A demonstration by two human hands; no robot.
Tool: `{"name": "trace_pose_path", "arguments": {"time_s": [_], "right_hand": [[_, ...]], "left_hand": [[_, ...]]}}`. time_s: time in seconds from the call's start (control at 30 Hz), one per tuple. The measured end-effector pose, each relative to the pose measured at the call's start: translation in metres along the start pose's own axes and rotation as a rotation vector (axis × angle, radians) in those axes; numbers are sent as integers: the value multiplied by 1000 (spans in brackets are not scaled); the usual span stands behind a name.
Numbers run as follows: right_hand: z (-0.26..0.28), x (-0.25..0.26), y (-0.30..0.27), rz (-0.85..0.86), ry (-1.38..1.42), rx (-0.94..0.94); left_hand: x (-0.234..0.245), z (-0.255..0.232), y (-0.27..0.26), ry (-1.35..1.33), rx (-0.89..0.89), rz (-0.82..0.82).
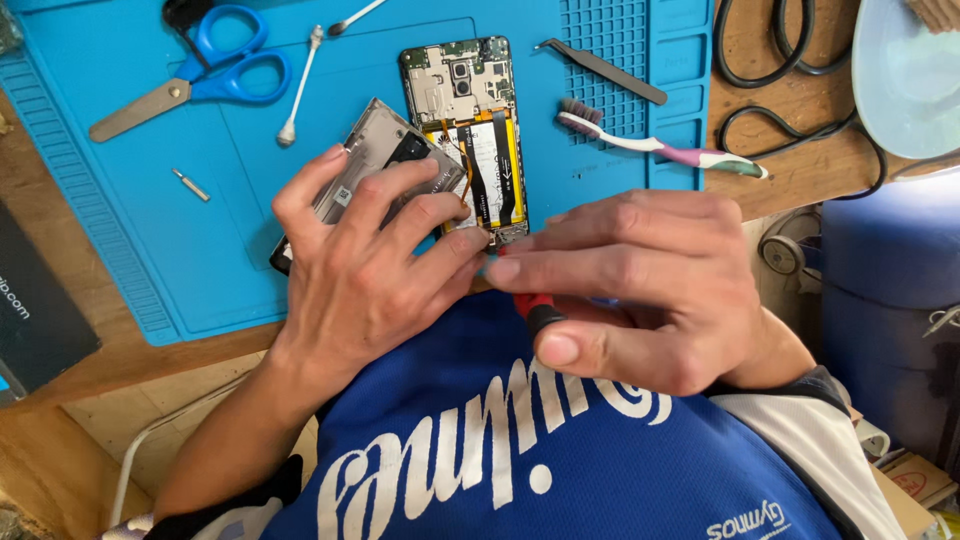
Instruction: The person uses a screwdriver and tweezers to remove screws and small components from a disassembled smartphone on a blue work mat. They handle the back cover and internal parts, placing removed screws on the mat.
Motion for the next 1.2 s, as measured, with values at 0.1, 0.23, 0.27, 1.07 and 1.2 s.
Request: {"name": "trace_pose_path", "arguments": {"time_s": [0.1,0.23,0.27,1.07,1.2], "right_hand": [[-11,3,-31,-75,-91,311],[-6,8,-16,-65,-191,280],[-6,6,-7,39,-65,131],[-7,3,-24,-102,-204,419],[-15,5,-30,-267,-245,478]], "left_hand": [[8,3,3,-142,20,-88],[28,7,15,-245,85,-214],[33,9,18,-302,94,-217],[22,-4,39,-479,-116,96],[28,-4,45,-572,22,54]]}}
Point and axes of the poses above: each hand's wrist, its own y-axis towards the middle knuckle, its own x-axis out of the back of the hand, z = x × y, the point moved 5 cm from there along y, towards the middle knuckle, and after that the axes turned 1 degree about y, right-handed, at the moved point
